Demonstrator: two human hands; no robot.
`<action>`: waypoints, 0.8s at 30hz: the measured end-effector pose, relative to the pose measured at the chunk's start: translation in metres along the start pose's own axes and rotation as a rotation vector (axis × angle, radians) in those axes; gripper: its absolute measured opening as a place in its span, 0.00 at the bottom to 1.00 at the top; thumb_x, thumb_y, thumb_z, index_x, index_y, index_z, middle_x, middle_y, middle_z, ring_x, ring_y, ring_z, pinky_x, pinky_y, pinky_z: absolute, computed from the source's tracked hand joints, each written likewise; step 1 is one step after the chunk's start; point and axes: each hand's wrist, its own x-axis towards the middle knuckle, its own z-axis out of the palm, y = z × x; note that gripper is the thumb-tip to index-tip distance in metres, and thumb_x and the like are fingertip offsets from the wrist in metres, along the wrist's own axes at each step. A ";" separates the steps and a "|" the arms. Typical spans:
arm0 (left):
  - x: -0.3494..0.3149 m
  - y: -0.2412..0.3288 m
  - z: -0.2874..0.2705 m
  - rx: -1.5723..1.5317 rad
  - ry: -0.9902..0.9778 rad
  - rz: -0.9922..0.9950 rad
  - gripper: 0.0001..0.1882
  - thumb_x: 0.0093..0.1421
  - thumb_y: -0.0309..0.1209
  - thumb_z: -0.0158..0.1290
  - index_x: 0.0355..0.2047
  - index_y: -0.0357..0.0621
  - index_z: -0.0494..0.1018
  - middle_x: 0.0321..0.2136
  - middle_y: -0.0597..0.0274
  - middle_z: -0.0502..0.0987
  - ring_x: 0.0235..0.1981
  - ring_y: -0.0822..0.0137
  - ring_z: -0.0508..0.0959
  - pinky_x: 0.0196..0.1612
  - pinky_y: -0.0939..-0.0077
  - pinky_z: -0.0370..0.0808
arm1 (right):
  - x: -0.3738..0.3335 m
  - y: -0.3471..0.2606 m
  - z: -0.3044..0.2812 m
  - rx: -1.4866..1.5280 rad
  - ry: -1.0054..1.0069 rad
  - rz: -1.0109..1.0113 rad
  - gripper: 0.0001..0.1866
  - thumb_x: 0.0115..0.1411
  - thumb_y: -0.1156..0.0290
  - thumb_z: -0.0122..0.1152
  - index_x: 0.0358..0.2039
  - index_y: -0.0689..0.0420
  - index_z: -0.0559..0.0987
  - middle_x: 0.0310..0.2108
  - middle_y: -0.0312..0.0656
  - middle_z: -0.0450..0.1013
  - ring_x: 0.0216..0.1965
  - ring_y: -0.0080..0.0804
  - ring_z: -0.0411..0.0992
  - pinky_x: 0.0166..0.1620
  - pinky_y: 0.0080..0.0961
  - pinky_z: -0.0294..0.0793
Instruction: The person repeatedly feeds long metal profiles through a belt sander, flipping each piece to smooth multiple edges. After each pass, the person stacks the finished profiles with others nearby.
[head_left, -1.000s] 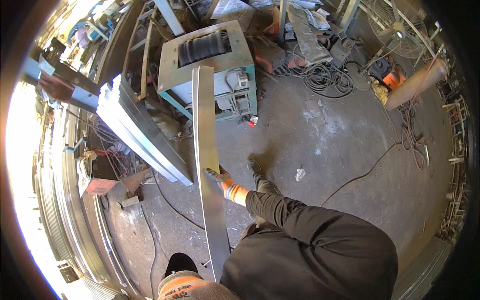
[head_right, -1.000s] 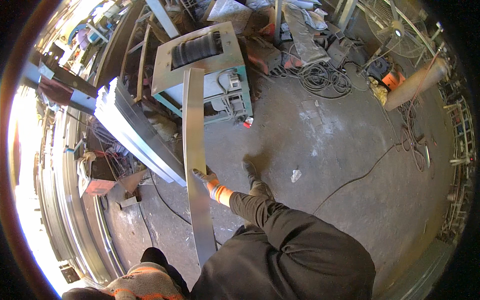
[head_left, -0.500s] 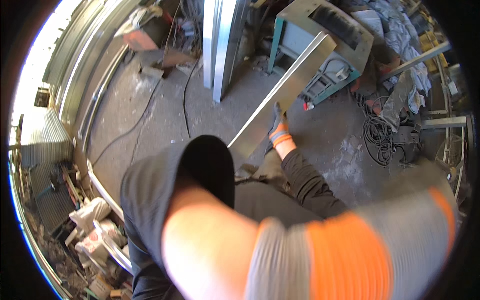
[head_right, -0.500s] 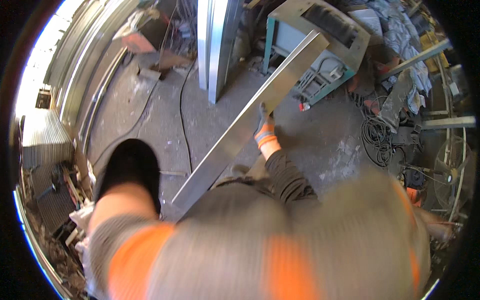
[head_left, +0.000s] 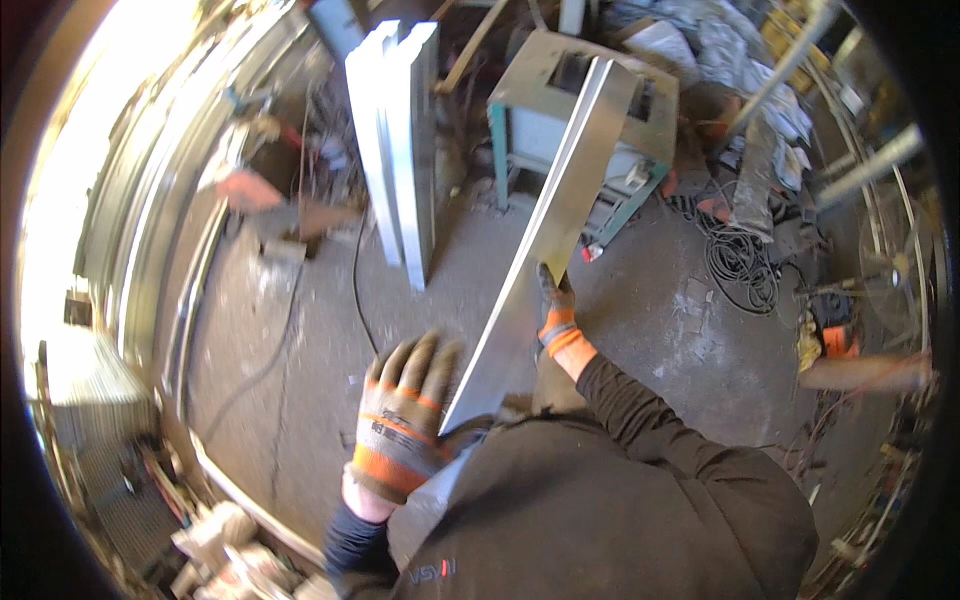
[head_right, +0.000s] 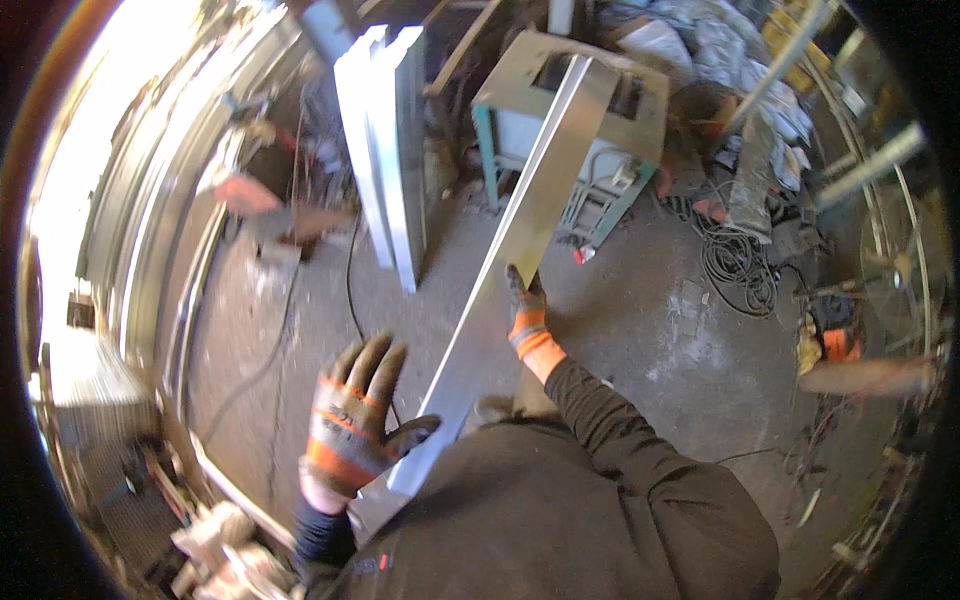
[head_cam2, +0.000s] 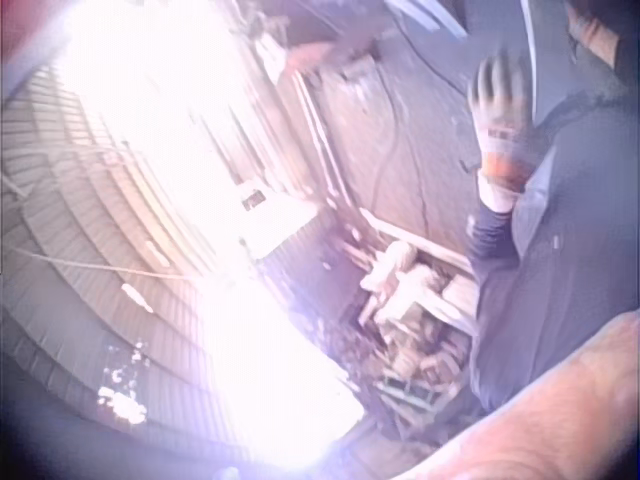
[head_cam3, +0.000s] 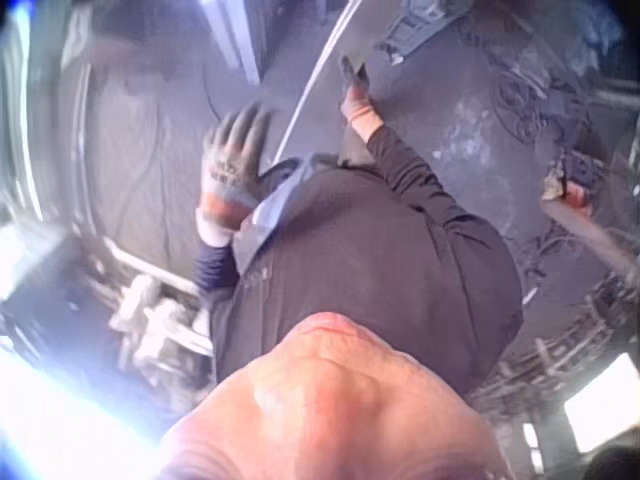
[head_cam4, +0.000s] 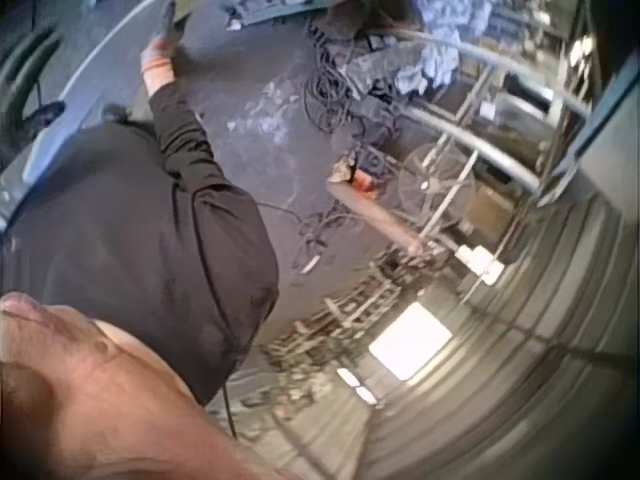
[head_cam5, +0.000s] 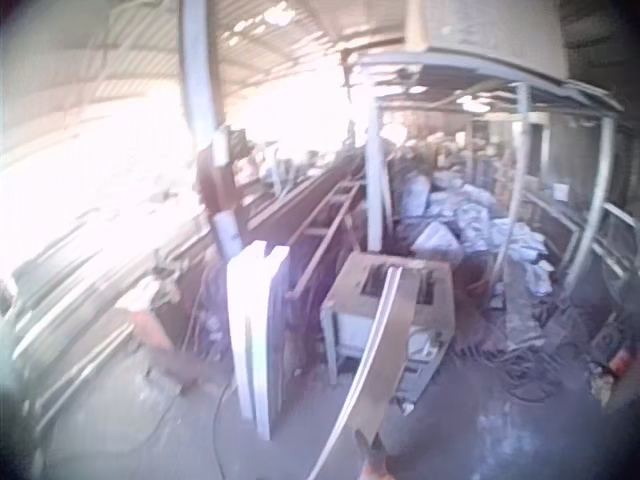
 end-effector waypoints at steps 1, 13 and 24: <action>-0.010 -0.025 0.045 -0.052 -0.058 -0.121 0.56 0.61 0.62 0.74 0.76 0.34 0.69 0.73 0.34 0.73 0.69 0.33 0.76 0.71 0.42 0.74 | 0.012 -0.012 -0.002 -0.016 0.018 0.038 0.35 0.71 0.58 0.81 0.72 0.60 0.80 0.61 0.33 0.82 0.56 0.27 0.79 0.59 0.27 0.80; 0.111 -0.070 0.285 -0.569 -0.313 -0.785 0.34 0.66 0.62 0.70 0.49 0.42 0.82 0.40 0.39 0.90 0.45 0.34 0.90 0.50 0.42 0.85 | 0.289 -0.078 0.021 -0.577 0.161 -0.230 0.45 0.75 0.58 0.74 0.83 0.63 0.64 0.75 0.57 0.72 0.75 0.47 0.71 0.76 0.40 0.71; 0.612 -0.046 0.395 -0.799 -0.318 -0.674 0.33 0.76 0.58 0.61 0.52 0.34 0.81 0.41 0.32 0.88 0.48 0.32 0.87 0.52 0.43 0.83 | 0.786 -0.210 0.097 -1.956 0.281 -0.444 0.44 0.77 0.40 0.54 0.79 0.64 0.71 0.82 0.63 0.64 0.84 0.66 0.58 0.86 0.61 0.46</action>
